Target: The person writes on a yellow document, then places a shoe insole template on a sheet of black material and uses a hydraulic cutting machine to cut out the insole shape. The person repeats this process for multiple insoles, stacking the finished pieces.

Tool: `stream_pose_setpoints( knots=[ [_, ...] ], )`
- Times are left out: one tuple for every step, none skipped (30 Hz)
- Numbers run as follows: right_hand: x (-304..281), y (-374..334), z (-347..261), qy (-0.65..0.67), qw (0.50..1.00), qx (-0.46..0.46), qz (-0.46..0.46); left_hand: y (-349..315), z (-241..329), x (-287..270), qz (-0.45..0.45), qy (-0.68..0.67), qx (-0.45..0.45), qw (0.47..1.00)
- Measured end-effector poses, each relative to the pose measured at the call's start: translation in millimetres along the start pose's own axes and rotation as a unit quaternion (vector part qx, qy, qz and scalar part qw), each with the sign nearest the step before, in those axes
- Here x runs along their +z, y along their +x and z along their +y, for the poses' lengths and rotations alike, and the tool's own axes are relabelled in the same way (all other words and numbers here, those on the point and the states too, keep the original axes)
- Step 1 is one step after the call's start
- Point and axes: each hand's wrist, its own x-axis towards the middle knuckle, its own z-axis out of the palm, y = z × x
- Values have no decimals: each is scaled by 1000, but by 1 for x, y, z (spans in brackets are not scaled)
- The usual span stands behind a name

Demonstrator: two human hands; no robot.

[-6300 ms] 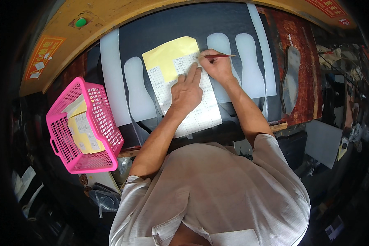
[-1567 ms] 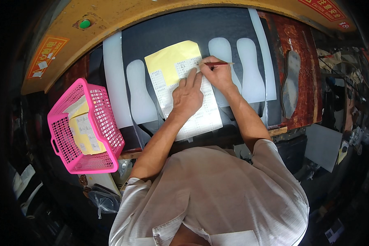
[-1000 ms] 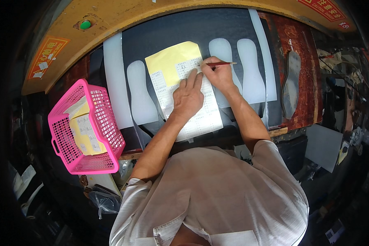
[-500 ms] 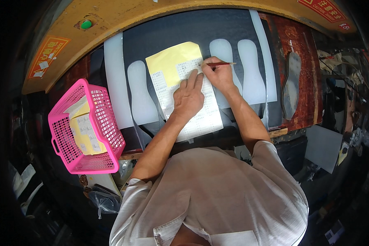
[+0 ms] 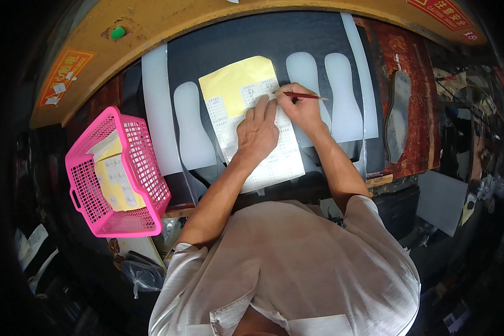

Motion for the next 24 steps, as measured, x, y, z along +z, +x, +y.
stream_pose_setpoints(
  knots=[
    [1, -1, 0, 1, 1000, 2, -4, 0, 0, -1, 0, -7, -2, 1000],
    [1, -1, 0, 0, 1000, 4, -7, 1, 0, -1, 2, -17, -3, 1000],
    [2, -1, 1, 0, 1000, 5, -11, 1, 0, -1, 4, -13, -1, 1000],
    [3, 0, 2, -7, 1000, 3, -9, 1, 0, -2, 7, -12, -1, 1000],
    [4, 1, 3, -14, 1000, 2, -6, 2, 0, -2, 5, -12, -2, 1000],
    [4, 2, 5, -20, 1000, -3, -1, 2, 0, -2, 10, -10, 2, 1000],
    [4, 3, 6, -22, 1000, -1, -2, 2, 0, -2, 9, -10, 4, 1000],
    [5, 3, 7, -22, 1000, -2, -2, 2, 0, -2, 7, -12, 2, 1000],
    [4, 4, 9, -25, 1000, -5, -3, 2, 0, -2, 11, -9, 5, 1000],
    [4, 4, 10, -25, 1000, 0, -5, 2, 0, -2, 12, -7, 6, 1000],
    [4, 4, 11, -27, 1000, 3, -7, 2, 0, -2, 11, -8, 5, 1000],
    [3, 4, 12, -33, 999, 11, -9, 2, 0, -2, 15, -4, 8, 1000],
    [3, 5, 12, -28, 1000, 2, -11, 2, 0, -2, 18, -2, 10, 1000],
    [3, 5, 12, -27, 1000, 0, -11, 1, 0, -2, 18, -2, 10, 1000],
    [3, 5, 12, -26, 1000, -3, -12, 1, 0, -2, 19, -1, 11, 1000],
    [3, 6, 12, -25, 1000, -2, -11, 1, 0, -2, 18, -2, 11, 1000],
    [3, 6, 12, -24, 1000, -2, -10, 1, 0, -2, 15, -5, 9, 1000],
    [3, 6, 12, -23, 1000, -1, -9, 1, 0, -2, 16, -4, 9, 1000],
    [3, 6, 11, -19, 1000, -2, -7, 1, 0, -2, 13, -5, 8, 1000],
    [3, 6, 11, -15, 1000, -3, -5, 1, 0, -2, 12, -6, 7, 1000],
    [3, 6, 10, -13, 1000, -7, -1, 1, 0, -3, 13, -6, 7, 1000],
    [3, 6, 10, -16, 1000, -2, -4, 1, 1, -3, 15, -6, 8, 1000],
    [2, 6, 9, -20, 1000, 1, -5, 1, 1, -3, 10, -8, 5, 1000],
    [2, 6, 9, -25, 1000, 5, -7, 1, 0, -3, 14, -5, 8, 1000]
  ],
)
